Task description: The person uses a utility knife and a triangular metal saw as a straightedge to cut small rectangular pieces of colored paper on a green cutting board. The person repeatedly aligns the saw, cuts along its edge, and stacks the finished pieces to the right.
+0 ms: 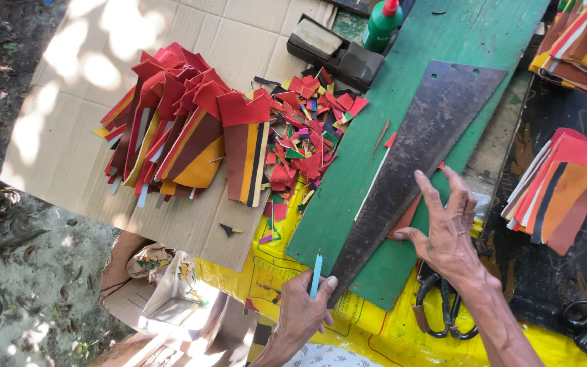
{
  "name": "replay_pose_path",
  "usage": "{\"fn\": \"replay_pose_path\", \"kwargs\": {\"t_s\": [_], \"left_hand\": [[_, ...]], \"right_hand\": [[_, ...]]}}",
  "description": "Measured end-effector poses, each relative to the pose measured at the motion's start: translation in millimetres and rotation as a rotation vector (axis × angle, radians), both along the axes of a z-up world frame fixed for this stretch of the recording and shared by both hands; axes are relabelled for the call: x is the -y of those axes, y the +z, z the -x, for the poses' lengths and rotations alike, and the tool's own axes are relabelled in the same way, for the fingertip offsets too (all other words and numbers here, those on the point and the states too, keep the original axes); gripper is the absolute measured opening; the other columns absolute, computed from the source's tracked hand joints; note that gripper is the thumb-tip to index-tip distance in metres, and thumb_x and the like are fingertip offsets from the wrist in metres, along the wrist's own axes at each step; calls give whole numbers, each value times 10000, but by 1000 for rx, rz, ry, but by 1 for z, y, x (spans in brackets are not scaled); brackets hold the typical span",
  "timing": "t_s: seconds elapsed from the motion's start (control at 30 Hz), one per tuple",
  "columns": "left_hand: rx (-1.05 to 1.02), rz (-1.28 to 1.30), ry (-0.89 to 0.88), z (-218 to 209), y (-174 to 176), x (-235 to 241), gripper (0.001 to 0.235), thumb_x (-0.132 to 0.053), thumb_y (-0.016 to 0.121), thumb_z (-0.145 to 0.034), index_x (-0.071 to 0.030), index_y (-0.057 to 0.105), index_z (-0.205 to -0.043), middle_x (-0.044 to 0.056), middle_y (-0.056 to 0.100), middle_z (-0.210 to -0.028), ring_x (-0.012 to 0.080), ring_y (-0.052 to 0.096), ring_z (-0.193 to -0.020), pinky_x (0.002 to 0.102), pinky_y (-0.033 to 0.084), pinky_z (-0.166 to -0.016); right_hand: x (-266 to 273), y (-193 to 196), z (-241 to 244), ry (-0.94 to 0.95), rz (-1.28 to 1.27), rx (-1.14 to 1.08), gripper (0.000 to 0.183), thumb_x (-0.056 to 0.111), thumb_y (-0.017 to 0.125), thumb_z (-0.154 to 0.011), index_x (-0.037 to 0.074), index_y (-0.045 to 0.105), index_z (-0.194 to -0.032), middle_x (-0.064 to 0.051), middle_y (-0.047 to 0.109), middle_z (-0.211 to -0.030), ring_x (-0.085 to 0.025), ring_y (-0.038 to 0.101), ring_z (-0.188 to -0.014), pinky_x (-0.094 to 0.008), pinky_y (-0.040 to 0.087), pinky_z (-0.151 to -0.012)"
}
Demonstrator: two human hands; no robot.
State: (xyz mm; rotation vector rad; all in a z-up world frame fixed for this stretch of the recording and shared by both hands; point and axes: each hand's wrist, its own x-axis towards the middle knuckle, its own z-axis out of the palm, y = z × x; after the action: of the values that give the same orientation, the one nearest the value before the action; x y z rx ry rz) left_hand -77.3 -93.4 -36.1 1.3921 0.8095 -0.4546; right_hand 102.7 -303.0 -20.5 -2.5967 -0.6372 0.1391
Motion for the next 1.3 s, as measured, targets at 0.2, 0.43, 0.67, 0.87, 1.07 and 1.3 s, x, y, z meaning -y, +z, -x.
{"fn": "replay_pose_path", "kwargs": {"t_s": [0.2,0.43,0.67,0.87,1.07,1.3], "left_hand": [[-28,-20,-22,0,1,1,302,-257,705,-952,37,671,-890,71,624,-542,150,651,-406,284,470,-333],[-24,-2,11,0,-2,1,300,-250,710,-947,40,676,-878,66,614,-543,148,641,-400,291,456,-324],[-70,-15,4,0,-6,2,303,-260,713,-939,35,683,-877,71,625,-540,147,638,-393,286,451,-321],[-46,-7,41,3,-13,4,324,-274,724,-925,46,678,-898,60,627,-566,147,634,-384,283,439,-312],[-44,12,76,5,-17,6,341,-284,730,-915,52,673,-911,64,624,-578,151,629,-380,283,438,-306],[-33,57,106,6,-22,6,354,-282,737,-918,57,660,-852,74,612,-558,159,630,-380,290,434,-298]], "right_hand": [[-11,7,-43,120,122,-75,1371,423,990,-369,226,323,-1550,-295,173,-1564,-525,122,-1475,-593,169,-1198],[-6,-3,-45,62,115,-85,1384,475,991,-317,250,364,-1530,-239,228,-1550,-489,163,-1486,-603,189,-1189],[-3,-8,-47,55,66,-115,1347,468,986,-357,202,375,-1527,-265,223,-1548,-470,212,-1463,-590,211,-1168],[-2,-10,-50,125,0,-114,1409,507,978,-336,179,330,-1543,-292,191,-1555,-499,163,-1489,-618,161,-1182],[-3,-10,-47,49,141,-170,1408,557,986,-311,307,336,-1536,-234,171,-1585,-486,84,-1495,-622,127,-1166],[-3,-12,-47,71,100,-205,1444,553,976,-335,254,292,-1572,-253,105,-1616,-462,36,-1529,-622,90,-1182]]}}
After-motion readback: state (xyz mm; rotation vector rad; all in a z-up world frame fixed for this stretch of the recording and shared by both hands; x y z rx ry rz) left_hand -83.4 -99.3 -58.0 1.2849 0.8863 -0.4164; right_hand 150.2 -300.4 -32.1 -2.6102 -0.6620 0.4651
